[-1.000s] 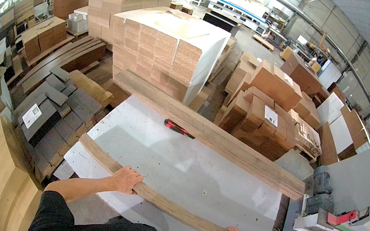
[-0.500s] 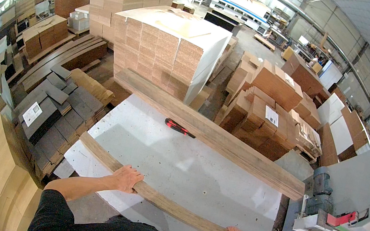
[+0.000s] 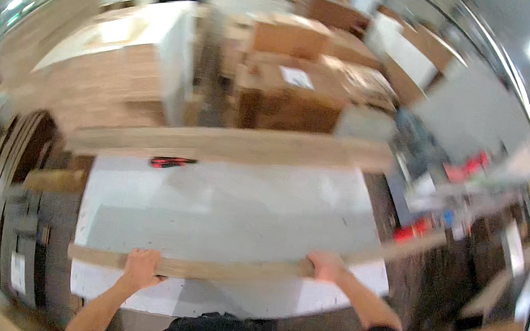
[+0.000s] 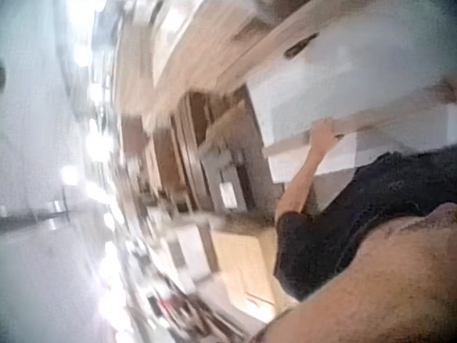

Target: The person repeatedly picks up long wooden planks from a workbench, inspects them, and places them back down. They also use a utility knife to scrape the surface of a plank. The task involves handling the planks one at a time in a repetitive cycle.

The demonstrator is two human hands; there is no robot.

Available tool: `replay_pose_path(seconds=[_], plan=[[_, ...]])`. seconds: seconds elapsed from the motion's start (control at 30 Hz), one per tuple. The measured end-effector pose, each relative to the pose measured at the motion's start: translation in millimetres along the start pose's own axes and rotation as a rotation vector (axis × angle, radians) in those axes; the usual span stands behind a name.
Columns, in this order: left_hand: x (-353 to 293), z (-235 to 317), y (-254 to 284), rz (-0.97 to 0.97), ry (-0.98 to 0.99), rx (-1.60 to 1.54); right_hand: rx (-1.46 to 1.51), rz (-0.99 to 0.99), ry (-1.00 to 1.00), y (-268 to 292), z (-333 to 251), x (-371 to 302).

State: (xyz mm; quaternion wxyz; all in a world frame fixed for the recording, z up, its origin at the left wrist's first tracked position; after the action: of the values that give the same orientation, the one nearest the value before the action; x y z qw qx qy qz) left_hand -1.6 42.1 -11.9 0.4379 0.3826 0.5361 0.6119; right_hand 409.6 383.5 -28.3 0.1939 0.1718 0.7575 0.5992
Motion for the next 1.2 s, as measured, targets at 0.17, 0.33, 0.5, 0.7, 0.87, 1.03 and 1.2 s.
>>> replay_pose_path(seconds=[0.17, 0.33, 0.5, 0.7, 0.87, 1.03, 1.2], plan=[[10.8, -4.8, -5.6, 0.003, 0.050, 0.035, -0.023, 0.156, 0.104, 8.2, -4.5, 6.1], [15.9, 32.8, 8.0, 0.177, -0.107, 0.025, -0.010, 0.224, 0.141, 7.1, -6.9, 1.5], [50.8, 104.0, 4.8, 0.227, -0.192, -0.052, -0.001, 0.305, 0.194, 7.4, -4.5, 4.8], [54.2, 123.8, -16.3, 0.081, -0.023, -0.064, 0.036, 0.330, 0.231, 12.1, 0.5, -0.1], [48.9, 114.1, -17.1, 0.056, 0.032, -0.007, 0.086, 0.325, 0.250, 2.4, -2.6, 12.9], [52.6, 109.8, -15.7, -0.020, 0.054, -0.011, 0.099, 0.296, 0.215, 10.4, -6.4, 1.5], [61.4, 115.9, -31.1, 0.028, -0.072, -0.013, 0.086, 0.237, 0.154, 12.4, -1.6, -10.7]])
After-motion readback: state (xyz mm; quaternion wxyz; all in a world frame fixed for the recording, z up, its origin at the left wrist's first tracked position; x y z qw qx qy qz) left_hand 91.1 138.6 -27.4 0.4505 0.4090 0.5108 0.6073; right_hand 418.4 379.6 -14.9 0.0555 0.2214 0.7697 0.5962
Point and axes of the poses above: each hand's wrist, its own x-axis towards the middle knuckle, its own y-axis out of the back of the hand, z = x × y, the point moved 4 cm from there along x, towards the middle knuckle, and after that the axes turned 12 degrees about z, right-handed, at the moved point
